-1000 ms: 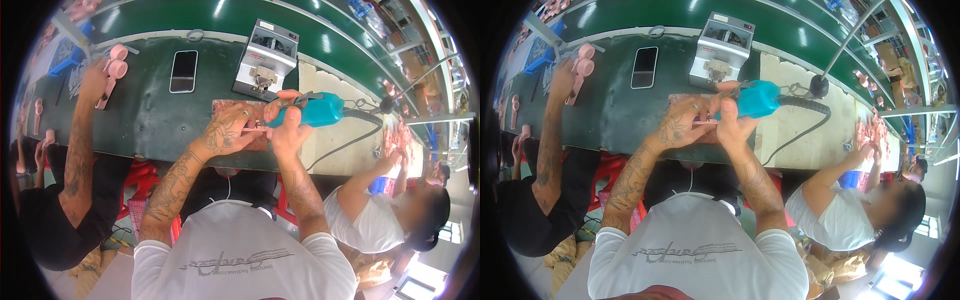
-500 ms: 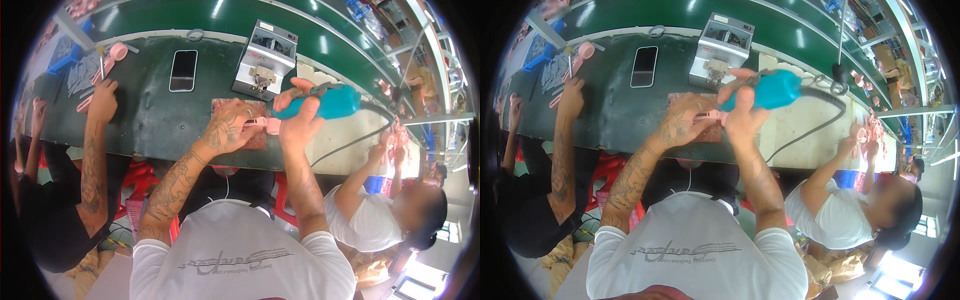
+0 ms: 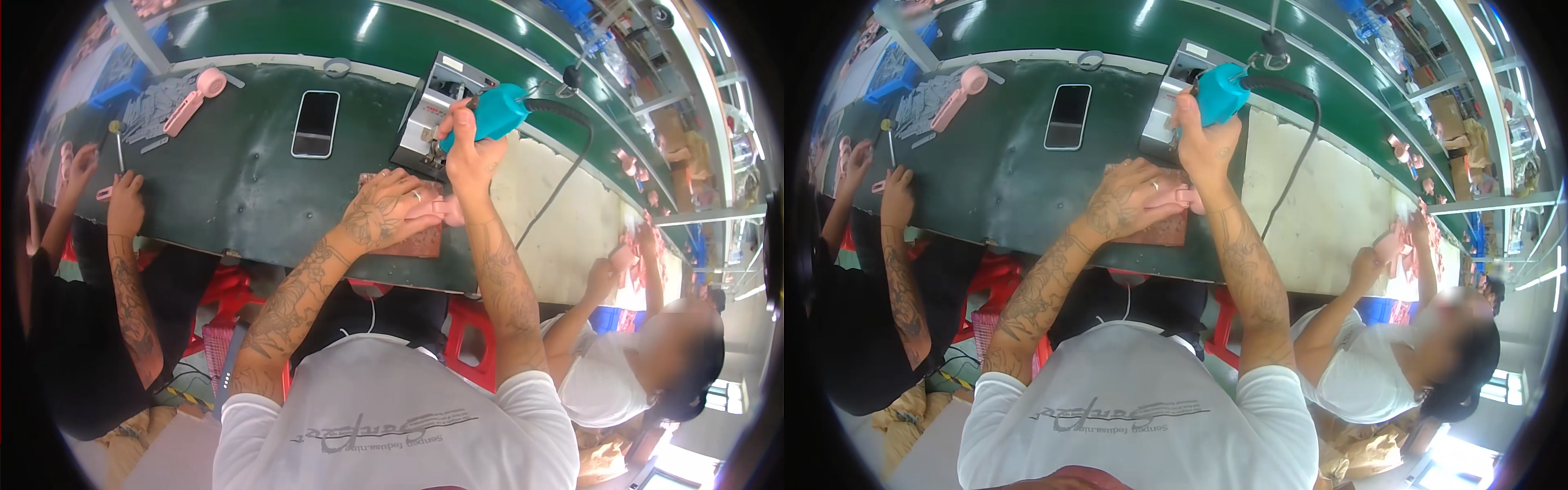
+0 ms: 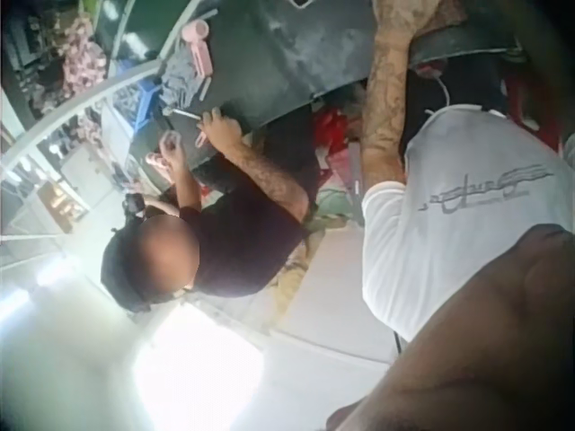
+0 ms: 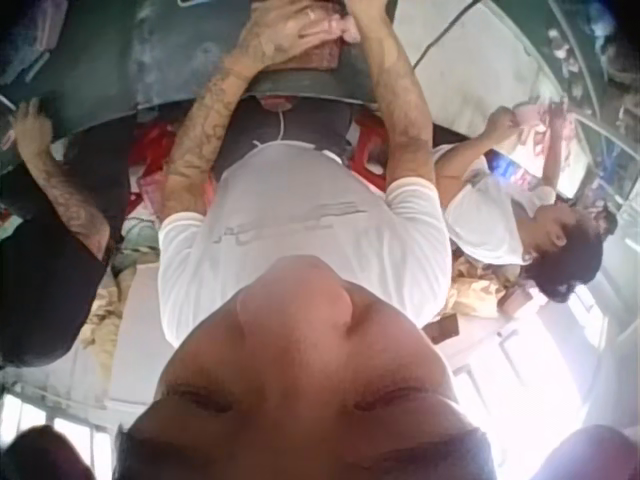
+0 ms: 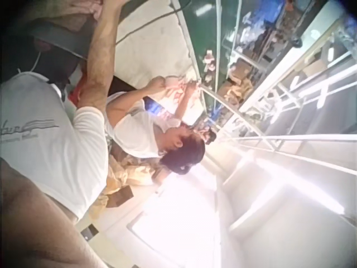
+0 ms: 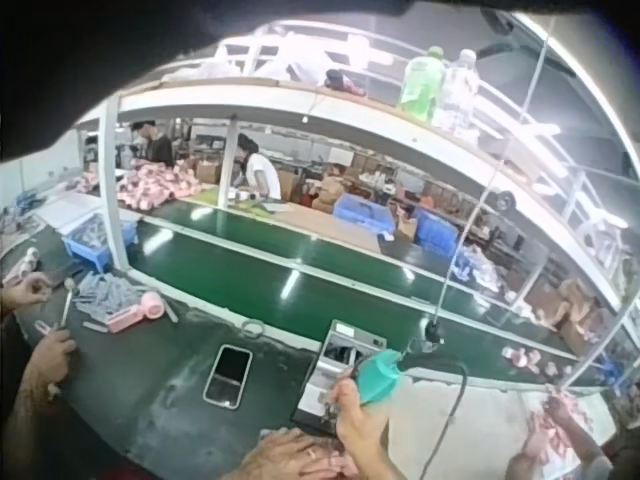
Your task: Using an electric screwdriver to assemble pink plastic handheld fan components on a factory production line.
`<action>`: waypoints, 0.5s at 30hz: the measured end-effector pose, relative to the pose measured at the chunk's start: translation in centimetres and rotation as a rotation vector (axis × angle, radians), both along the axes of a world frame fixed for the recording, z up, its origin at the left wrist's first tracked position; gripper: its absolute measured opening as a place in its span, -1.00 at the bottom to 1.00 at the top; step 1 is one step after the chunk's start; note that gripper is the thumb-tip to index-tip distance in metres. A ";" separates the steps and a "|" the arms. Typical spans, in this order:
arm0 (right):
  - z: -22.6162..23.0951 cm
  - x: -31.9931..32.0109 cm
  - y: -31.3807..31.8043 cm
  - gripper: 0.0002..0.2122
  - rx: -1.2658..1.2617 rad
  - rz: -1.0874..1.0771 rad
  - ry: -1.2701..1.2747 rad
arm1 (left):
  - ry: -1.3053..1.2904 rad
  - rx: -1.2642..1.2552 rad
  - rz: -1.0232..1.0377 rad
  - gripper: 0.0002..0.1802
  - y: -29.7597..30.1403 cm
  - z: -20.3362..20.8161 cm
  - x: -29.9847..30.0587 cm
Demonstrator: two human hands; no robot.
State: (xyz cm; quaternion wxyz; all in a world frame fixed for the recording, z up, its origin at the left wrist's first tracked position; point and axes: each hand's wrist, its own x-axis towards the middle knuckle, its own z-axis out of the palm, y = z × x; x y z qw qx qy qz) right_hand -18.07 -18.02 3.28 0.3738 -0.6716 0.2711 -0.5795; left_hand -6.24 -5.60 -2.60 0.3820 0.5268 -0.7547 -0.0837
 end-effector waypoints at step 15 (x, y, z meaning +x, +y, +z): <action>1.4 -3.2 4.2 -0.56 0.224 -0.043 -0.022 | -0.002 0.058 0.006 -0.50 -0.2 0.3 0.1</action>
